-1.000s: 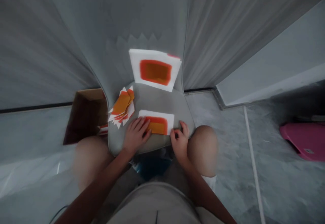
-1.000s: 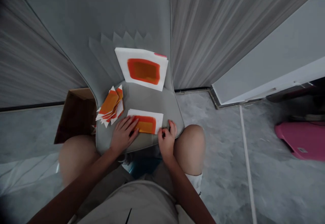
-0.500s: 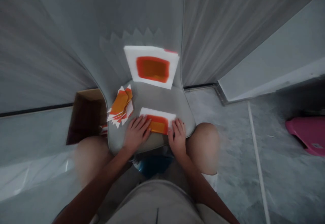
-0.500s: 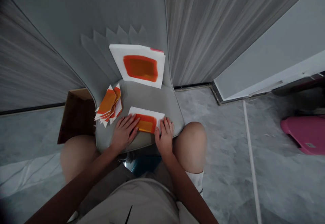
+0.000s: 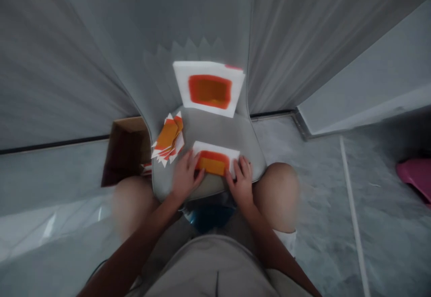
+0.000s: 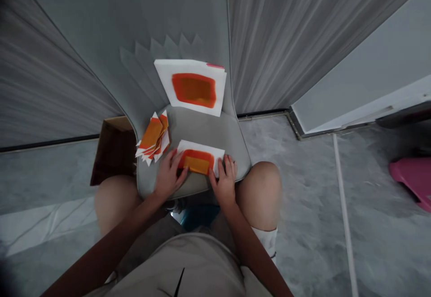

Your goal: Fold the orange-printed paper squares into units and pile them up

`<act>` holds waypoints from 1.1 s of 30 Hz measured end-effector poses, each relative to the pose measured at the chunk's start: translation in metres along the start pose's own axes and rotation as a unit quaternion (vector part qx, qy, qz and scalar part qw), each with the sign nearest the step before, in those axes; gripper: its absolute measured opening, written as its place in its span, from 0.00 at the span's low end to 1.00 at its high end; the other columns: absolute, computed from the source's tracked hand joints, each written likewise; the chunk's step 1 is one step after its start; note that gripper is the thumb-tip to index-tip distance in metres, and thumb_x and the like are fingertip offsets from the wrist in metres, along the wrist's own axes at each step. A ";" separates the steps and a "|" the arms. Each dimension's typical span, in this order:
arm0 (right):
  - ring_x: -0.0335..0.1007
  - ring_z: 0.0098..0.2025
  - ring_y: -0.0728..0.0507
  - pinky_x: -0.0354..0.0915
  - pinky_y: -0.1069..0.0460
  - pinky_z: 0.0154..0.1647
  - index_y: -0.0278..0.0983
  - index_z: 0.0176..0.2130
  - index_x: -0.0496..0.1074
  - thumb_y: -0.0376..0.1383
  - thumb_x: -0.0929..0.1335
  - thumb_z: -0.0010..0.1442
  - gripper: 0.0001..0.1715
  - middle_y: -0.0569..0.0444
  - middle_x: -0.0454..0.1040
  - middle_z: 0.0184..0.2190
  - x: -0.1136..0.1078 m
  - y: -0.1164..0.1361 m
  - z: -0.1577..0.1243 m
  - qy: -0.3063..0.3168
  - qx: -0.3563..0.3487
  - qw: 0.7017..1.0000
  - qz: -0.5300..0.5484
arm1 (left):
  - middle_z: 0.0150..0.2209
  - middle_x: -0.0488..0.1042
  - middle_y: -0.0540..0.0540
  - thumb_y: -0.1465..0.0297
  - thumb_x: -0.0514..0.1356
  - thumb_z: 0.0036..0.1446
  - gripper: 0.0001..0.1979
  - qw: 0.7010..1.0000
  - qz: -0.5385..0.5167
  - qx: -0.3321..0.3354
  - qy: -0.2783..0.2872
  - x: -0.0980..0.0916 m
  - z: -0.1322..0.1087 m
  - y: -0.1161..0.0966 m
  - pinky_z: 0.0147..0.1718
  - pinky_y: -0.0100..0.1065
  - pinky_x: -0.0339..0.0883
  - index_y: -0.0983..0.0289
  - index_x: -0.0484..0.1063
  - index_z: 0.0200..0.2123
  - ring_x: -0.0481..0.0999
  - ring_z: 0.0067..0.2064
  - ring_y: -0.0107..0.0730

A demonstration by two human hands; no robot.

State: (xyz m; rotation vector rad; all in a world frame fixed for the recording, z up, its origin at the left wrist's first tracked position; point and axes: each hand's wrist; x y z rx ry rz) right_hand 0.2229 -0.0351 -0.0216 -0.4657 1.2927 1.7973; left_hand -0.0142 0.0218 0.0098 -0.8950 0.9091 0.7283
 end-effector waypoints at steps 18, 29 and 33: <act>0.63 0.70 0.30 0.62 0.27 0.70 0.30 0.64 0.70 0.39 0.64 0.74 0.25 0.33 0.72 0.64 0.009 0.005 0.000 -0.052 -0.002 0.998 -0.020 | 0.47 0.75 0.57 0.51 0.58 0.69 0.25 0.980 -0.128 -0.137 -0.067 -0.008 0.000 0.006 0.43 0.42 0.77 0.58 0.70 0.62 0.77 0.36 0.33; 0.64 0.69 0.30 0.63 0.25 0.69 0.33 0.65 0.69 0.39 0.63 0.74 0.25 0.35 0.71 0.64 0.008 0.004 0.000 -0.051 0.007 0.999 -0.018 | 0.39 0.77 0.55 0.46 0.63 0.62 0.33 0.957 -0.153 -0.237 -0.074 -0.015 -0.009 -0.009 0.41 0.45 0.74 0.61 0.71 0.62 0.76 0.37 0.40; 0.63 0.70 0.31 0.64 0.27 0.69 0.33 0.64 0.71 0.38 0.63 0.74 0.24 0.35 0.70 0.64 0.007 0.004 0.001 -0.056 0.007 0.998 -0.016 | 0.38 0.80 0.54 0.45 0.66 0.58 0.40 0.946 -0.212 -0.242 -0.037 -0.014 -0.012 -0.005 0.41 0.44 0.74 0.62 0.67 0.66 0.77 0.35 0.38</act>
Point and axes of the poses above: each hand's wrist, its own z-axis towards the middle knuckle, its own x-axis out of the palm, y = z × x
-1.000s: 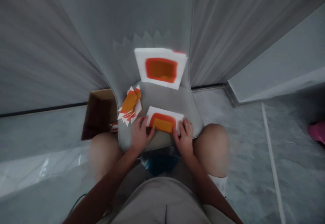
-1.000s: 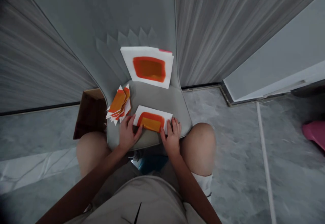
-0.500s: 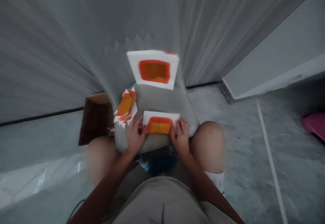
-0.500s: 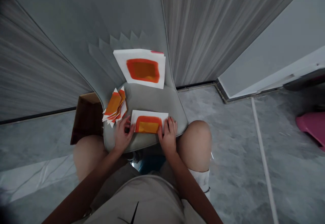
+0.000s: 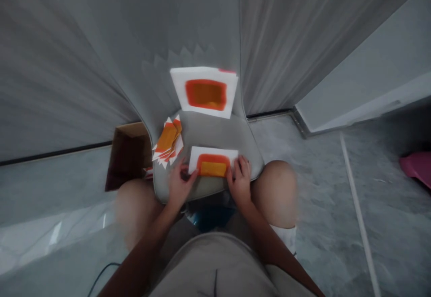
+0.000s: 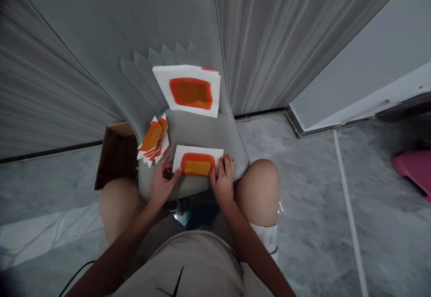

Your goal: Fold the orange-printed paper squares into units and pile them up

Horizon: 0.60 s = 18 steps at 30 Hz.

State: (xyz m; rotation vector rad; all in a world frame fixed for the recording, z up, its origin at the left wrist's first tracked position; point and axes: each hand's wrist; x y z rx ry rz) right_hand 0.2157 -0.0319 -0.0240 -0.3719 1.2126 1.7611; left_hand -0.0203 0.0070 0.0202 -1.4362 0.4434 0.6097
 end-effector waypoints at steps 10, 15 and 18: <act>0.60 0.72 0.32 0.60 0.27 0.71 0.32 0.68 0.66 0.36 0.61 0.76 0.26 0.35 0.70 0.66 -0.004 0.001 -0.001 0.029 -0.004 1.000 -0.003 | 0.36 0.81 0.55 0.46 0.61 0.64 0.30 0.998 0.067 0.000 0.019 -0.004 0.001 -0.002 0.44 0.46 0.73 0.57 0.76 0.61 0.76 0.40 0.45; 0.58 0.74 0.32 0.56 0.27 0.73 0.33 0.66 0.70 0.39 0.61 0.77 0.25 0.37 0.68 0.69 -0.009 0.002 0.000 0.064 -0.033 0.997 -0.012 | 0.34 0.79 0.54 0.51 0.60 0.67 0.25 0.997 0.079 -0.003 0.015 -0.002 0.002 -0.006 0.41 0.43 0.70 0.55 0.77 0.61 0.75 0.37 0.42; 0.57 0.74 0.30 0.56 0.27 0.72 0.32 0.66 0.70 0.42 0.62 0.76 0.27 0.35 0.67 0.69 -0.011 0.003 0.001 0.074 -0.036 0.996 -0.016 | 0.32 0.79 0.53 0.54 0.59 0.68 0.24 0.995 0.102 0.002 0.011 -0.001 0.003 -0.009 0.39 0.42 0.70 0.57 0.76 0.61 0.75 0.35 0.41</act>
Point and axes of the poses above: each hand's wrist, its own z-axis towards the middle knuckle, its own x-axis out of the palm, y = z × x
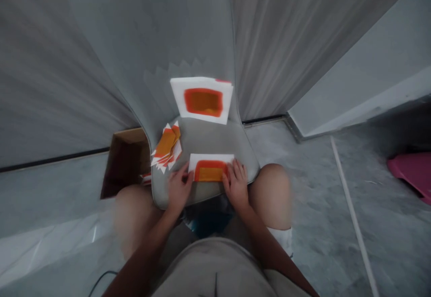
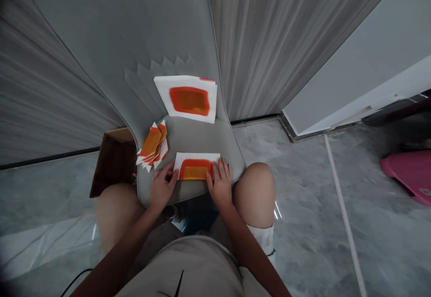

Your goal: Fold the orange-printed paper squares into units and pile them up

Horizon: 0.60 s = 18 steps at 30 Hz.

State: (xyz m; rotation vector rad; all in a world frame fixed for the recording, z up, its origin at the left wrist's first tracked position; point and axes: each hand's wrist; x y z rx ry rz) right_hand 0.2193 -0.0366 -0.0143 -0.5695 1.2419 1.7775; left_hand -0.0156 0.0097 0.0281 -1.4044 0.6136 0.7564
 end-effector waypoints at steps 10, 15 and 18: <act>0.61 0.71 0.30 0.58 0.27 0.71 0.34 0.67 0.69 0.45 0.64 0.74 0.30 0.35 0.69 0.68 -0.001 -0.003 0.000 -0.009 0.006 1.000 0.012 | 0.31 0.80 0.54 0.59 0.58 0.67 0.22 0.999 0.052 0.013 -0.003 0.003 0.006 -0.003 0.43 0.44 0.69 0.58 0.78 0.59 0.76 0.37 0.44; 0.62 0.71 0.30 0.60 0.26 0.70 0.33 0.64 0.72 0.43 0.65 0.73 0.26 0.34 0.70 0.66 0.001 -0.003 0.000 -0.020 0.001 1.000 0.005 | 0.30 0.80 0.55 0.59 0.58 0.67 0.21 0.998 0.048 0.037 -0.020 0.003 0.006 -0.003 0.40 0.45 0.69 0.59 0.79 0.58 0.74 0.34 0.45; 0.62 0.71 0.30 0.60 0.26 0.70 0.33 0.63 0.72 0.41 0.65 0.73 0.25 0.35 0.70 0.66 0.003 -0.003 -0.001 -0.027 -0.003 1.000 0.003 | 0.31 0.80 0.55 0.58 0.58 0.67 0.21 0.998 0.048 0.039 -0.019 0.004 0.005 -0.001 0.41 0.45 0.69 0.58 0.79 0.57 0.74 0.34 0.44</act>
Point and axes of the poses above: each hand's wrist, its own z-axis towards the middle knuckle, its own x-axis out of the palm, y = z × x
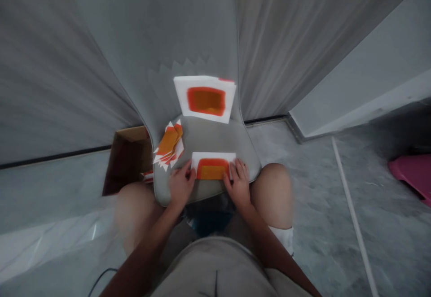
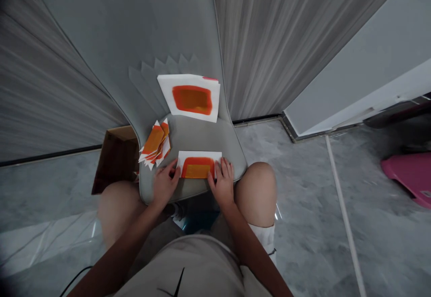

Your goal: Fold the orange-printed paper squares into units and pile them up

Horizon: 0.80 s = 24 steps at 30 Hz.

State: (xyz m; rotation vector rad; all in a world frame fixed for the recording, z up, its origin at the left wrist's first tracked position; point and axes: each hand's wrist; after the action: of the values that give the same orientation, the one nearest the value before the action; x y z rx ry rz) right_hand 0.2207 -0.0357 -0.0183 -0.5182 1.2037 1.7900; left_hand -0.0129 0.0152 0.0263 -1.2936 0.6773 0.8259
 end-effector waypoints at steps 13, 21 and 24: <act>0.63 0.71 0.30 0.59 0.26 0.71 0.32 0.63 0.72 0.40 0.65 0.72 0.25 0.34 0.71 0.66 0.000 0.000 -0.002 -0.007 -0.004 1.000 0.003 | 0.33 0.80 0.56 0.57 0.58 0.69 0.22 1.000 0.000 0.000 -0.001 0.003 -0.005 0.002 0.45 0.45 0.69 0.59 0.78 0.59 0.75 0.38 0.44; 0.62 0.71 0.30 0.59 0.25 0.71 0.32 0.63 0.72 0.40 0.65 0.72 0.25 0.34 0.71 0.65 0.002 -0.001 -0.002 0.002 -0.001 1.000 -0.002 | 0.36 0.80 0.59 0.60 0.54 0.71 0.20 0.998 0.034 0.042 -0.026 0.006 -0.013 0.003 0.51 0.46 0.67 0.62 0.80 0.55 0.75 0.42 0.46; 0.63 0.71 0.30 0.58 0.25 0.71 0.34 0.64 0.72 0.40 0.65 0.73 0.25 0.35 0.71 0.65 0.002 0.000 -0.002 -0.002 0.002 1.000 0.000 | 0.36 0.80 0.59 0.60 0.53 0.72 0.21 0.998 0.042 0.046 -0.029 0.007 -0.013 0.003 0.51 0.45 0.67 0.62 0.80 0.55 0.75 0.43 0.47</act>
State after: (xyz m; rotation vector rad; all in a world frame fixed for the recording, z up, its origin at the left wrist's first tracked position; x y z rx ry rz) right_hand 0.2198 -0.0366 -0.0208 -0.5121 1.2048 1.7869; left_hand -0.0112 0.0036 0.0174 -1.1602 0.7192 0.8880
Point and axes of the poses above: each hand's wrist, its own z-axis towards the middle knuckle, its own x-axis out of the palm, y = z × x
